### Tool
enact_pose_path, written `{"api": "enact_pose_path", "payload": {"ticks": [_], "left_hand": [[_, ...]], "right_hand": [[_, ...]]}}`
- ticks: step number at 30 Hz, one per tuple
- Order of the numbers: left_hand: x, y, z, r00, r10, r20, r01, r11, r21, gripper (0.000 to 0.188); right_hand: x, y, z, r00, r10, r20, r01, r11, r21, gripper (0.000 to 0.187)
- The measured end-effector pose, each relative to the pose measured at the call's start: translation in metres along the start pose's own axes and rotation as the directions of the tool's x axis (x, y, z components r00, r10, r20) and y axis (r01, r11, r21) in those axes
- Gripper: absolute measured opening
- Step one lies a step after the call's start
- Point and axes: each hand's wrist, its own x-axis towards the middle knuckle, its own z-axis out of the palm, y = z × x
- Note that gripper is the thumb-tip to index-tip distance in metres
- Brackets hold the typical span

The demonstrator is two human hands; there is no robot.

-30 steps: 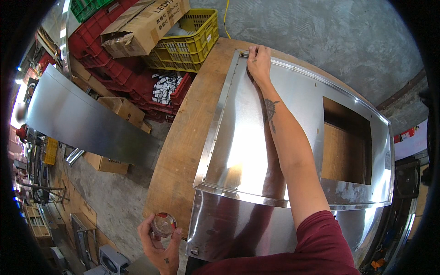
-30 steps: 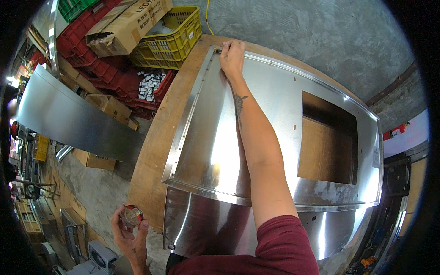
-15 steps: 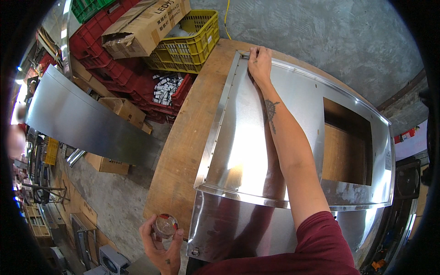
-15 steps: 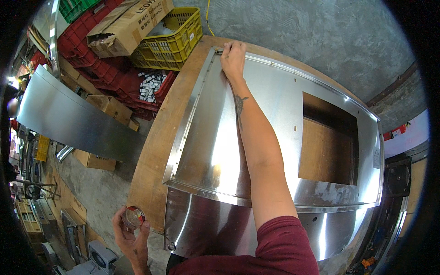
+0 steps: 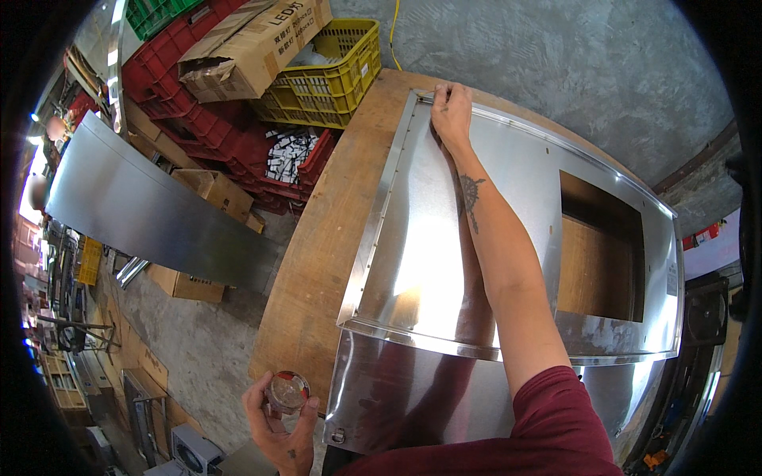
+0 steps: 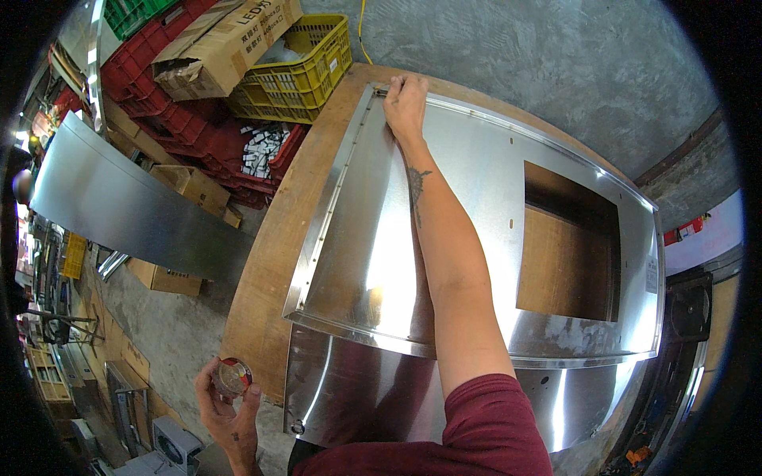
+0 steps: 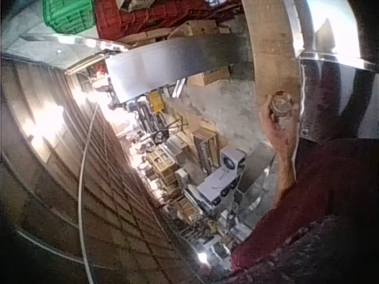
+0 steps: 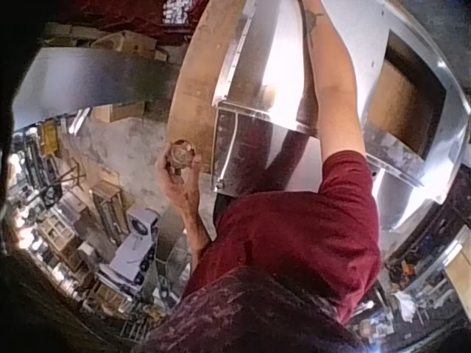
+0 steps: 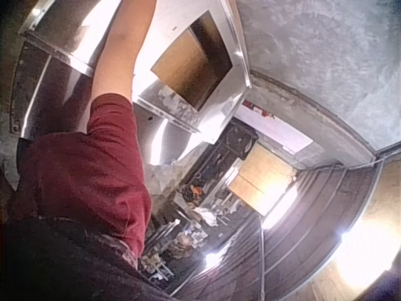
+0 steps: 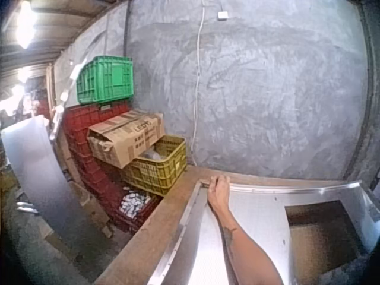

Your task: The person applies a clear substance from a small jar onto the edges of a stainless steel kitchen hood using a small stick. After finishing, the person walks to a bucket and wrings out a cloth.

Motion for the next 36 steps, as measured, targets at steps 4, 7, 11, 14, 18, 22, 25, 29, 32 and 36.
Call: {"api": "enact_pose_path", "payload": {"ticks": [4, 7, 11, 14, 18, 22, 25, 29, 32, 36], "left_hand": [[-0.001, -0.002, 0.000, 1.000, 0.006, -0.009, -0.005, 1.000, 0.005, 0.070], [0.000, 0.001, 0.001, 1.000, -0.003, -0.004, 0.003, 1.000, 0.001, 0.071], [0.000, 0.000, 0.000, 1.000, -0.003, 0.006, 0.003, 0.999, 0.046, 0.072], [-0.001, 0.000, 0.000, 1.000, -0.004, 0.004, 0.004, 0.999, 0.049, 0.074], [-0.001, 0.002, 0.001, 1.000, -0.016, -0.008, 0.017, 0.999, 0.040, 0.074], [-0.001, 0.003, 0.002, 1.000, -0.020, -0.011, 0.020, 0.998, 0.059, 0.073], [-0.001, 0.000, 0.000, 1.000, -0.004, 0.001, 0.004, 0.998, 0.065, 0.073], [-0.001, 0.000, -0.001, 1.000, -0.005, 0.005, 0.005, 0.998, 0.068, 0.073], [-0.002, 0.000, 0.001, 1.000, -0.003, 0.000, 0.003, 0.999, 0.050, 0.073], [-0.003, -0.002, 0.000, 1.000, 0.006, -0.012, -0.005, 0.999, 0.046, 0.074]], "right_hand": [[0.000, -0.003, -0.001, 1.000, 0.010, 0.008, -0.010, 1.000, 0.012, 0.028], [0.001, -0.001, -0.001, 0.999, 0.031, 0.014, -0.031, 1.000, -0.002, 0.028], [0.001, 0.001, 0.000, 0.999, 0.031, 0.015, -0.031, 0.999, -0.019, 0.029], [0.000, -0.002, 0.000, 0.999, 0.039, 0.024, -0.039, 0.999, -0.020, 0.029], [-0.001, -0.002, 0.000, 0.998, 0.050, 0.036, -0.049, 0.999, -0.023, 0.028], [0.000, 0.004, 0.001, 1.000, 0.004, 0.012, -0.004, 1.000, -0.020, 0.029], [0.001, 0.006, 0.001, 1.000, -0.010, 0.012, 0.011, 1.000, -0.020, 0.030], [-0.001, 0.002, 0.002, 0.999, 0.025, 0.026, -0.024, 0.999, -0.032, 0.031], [0.001, 0.004, 0.000, 0.999, 0.038, 0.038, -0.037, 0.998, -0.043, 0.031], [-0.001, -0.002, -0.001, 0.998, 0.055, 0.033, -0.054, 0.998, -0.030, 0.031]]}}
